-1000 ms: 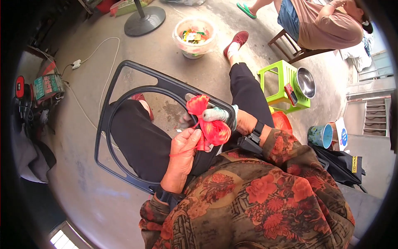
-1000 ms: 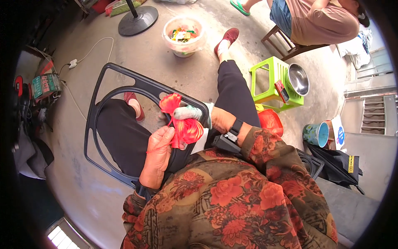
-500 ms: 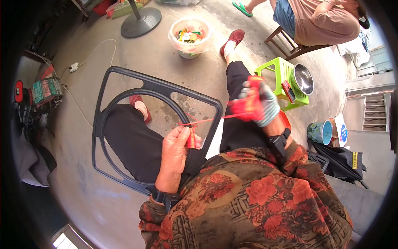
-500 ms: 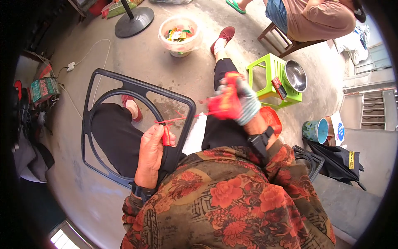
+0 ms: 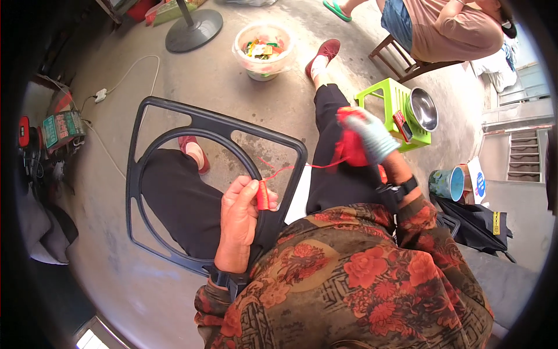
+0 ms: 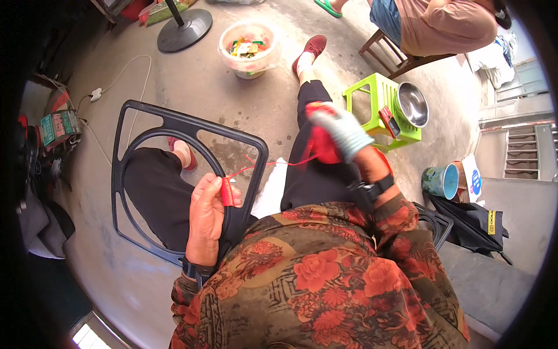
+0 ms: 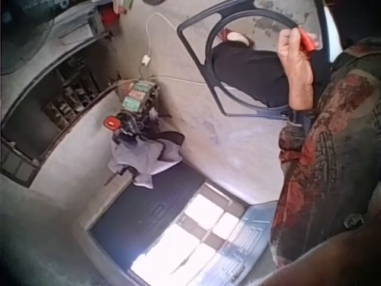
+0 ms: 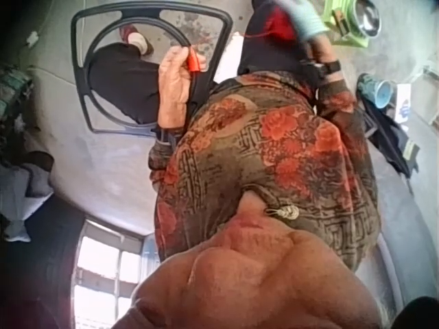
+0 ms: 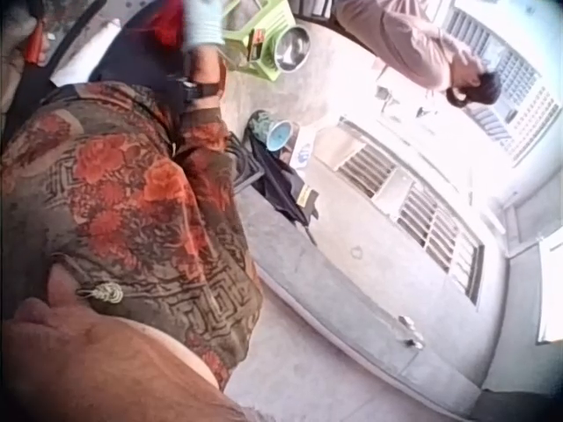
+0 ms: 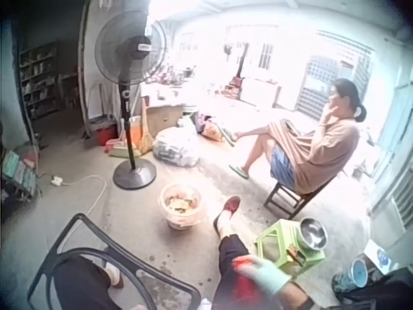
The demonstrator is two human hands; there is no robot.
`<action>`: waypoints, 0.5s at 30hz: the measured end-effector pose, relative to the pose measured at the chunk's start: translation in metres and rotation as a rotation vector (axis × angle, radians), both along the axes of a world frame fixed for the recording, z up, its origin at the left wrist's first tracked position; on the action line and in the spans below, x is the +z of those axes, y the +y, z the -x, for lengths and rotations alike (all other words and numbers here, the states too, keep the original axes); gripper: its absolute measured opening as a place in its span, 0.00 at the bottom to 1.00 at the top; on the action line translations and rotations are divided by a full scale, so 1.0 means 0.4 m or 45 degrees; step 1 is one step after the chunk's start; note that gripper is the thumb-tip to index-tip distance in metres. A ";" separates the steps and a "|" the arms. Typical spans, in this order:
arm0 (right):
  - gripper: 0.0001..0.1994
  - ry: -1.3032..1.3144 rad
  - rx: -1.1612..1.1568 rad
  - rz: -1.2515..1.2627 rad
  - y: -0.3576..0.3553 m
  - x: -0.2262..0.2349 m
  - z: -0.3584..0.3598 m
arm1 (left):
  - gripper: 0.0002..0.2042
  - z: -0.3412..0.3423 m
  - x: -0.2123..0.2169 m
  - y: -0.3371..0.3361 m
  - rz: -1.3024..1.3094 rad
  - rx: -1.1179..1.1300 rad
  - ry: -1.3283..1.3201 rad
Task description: Tying red nylon cord onto square plastic frames while wearing a single protective glove.
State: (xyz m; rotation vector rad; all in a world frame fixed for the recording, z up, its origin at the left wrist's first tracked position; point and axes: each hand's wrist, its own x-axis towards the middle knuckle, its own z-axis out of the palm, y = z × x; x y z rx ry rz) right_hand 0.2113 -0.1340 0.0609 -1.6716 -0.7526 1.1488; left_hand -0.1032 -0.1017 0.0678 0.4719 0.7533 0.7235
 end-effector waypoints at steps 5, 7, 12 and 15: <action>0.18 -0.083 -0.014 -0.235 0.131 0.011 0.249 | 0.05 -0.033 0.010 -0.021 0.109 -0.141 -0.006; 0.16 0.487 -0.028 -0.422 0.155 -0.060 0.316 | 0.08 -0.037 -0.007 -0.022 0.184 -0.240 -0.150; 0.16 1.282 0.307 0.334 0.108 0.045 0.348 | 0.09 -0.036 -0.012 -0.023 0.220 -0.165 -0.201; 0.17 1.571 0.421 0.062 0.091 0.084 0.351 | 0.12 -0.057 -0.004 -0.043 0.049 0.159 -0.169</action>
